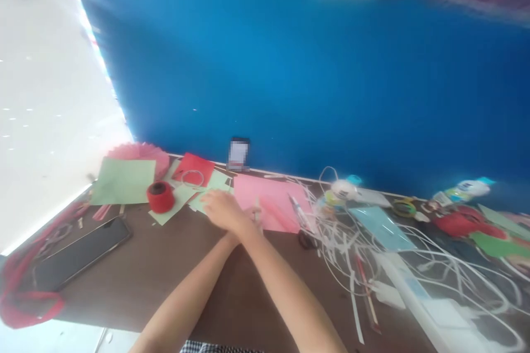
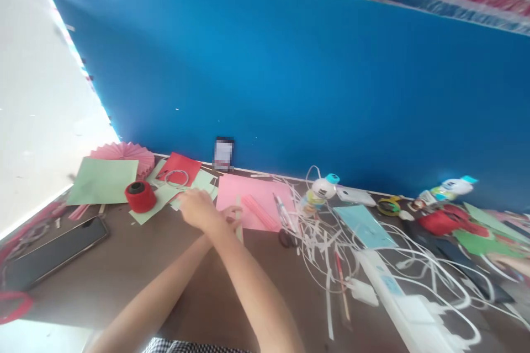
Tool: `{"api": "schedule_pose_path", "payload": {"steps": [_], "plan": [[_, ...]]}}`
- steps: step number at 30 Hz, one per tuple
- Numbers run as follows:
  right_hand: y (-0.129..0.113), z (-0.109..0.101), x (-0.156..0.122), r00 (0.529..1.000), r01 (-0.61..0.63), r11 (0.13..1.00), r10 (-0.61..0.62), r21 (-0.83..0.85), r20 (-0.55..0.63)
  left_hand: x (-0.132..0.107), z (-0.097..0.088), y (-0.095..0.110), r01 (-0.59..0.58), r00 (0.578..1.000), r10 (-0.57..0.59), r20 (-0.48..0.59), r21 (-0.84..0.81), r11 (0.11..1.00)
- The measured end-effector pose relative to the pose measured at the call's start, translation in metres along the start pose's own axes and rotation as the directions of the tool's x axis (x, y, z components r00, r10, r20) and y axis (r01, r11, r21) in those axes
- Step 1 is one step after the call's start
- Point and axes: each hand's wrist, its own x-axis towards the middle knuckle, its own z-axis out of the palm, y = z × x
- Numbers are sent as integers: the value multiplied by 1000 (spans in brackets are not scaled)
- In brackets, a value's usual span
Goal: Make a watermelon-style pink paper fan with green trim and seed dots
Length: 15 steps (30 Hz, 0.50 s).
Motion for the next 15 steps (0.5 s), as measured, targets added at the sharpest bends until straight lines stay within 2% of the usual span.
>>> {"api": "schedule_pose_path", "payload": {"steps": [1, 2, 3, 5, 7, 9, 12, 14, 15], "plan": [[-7, 11, 16, 994, 77, 996, -73, -40, 82, 0, -1, 1, 1, 1000, 0, -3, 30, 1000], [-10, 21, 29, 986, 104, 991, -92, -81, 136, -1, -1, 3, 0, 1000, 0, -2, 66, 998], [-9, 30, 41, 987, 62, 988, -40, -141, 155, -2, -2, 5, -6, 1000, 5, 5, 134, 991], [1, 43, 60, 989, -78, 964, 107, -254, 100, -3, -2, 9, 2, 999, -12, 46, 212, 977], [17, 51, 72, 988, -114, 953, 137, -280, 65, -3, -2, 12, 51, 995, -68, 67, 231, 972], [32, 55, 77, 992, -85, 954, 109, -287, 69, -1, -1, 13, 63, 994, -80, 71, 211, 975], [45, 54, 76, 996, -4, 957, 29, -289, 83, 5, 0, 8, -48, 995, 33, 92, 171, 984], [47, 48, 71, 999, 17, 971, -10, -240, 32, 8, 0, 2, -115, 986, 95, 139, 142, 983], [47, 42, 66, 1000, 0, 984, -6, -177, -31, 9, -1, 0, -124, 982, 104, 155, 121, 985]]}}
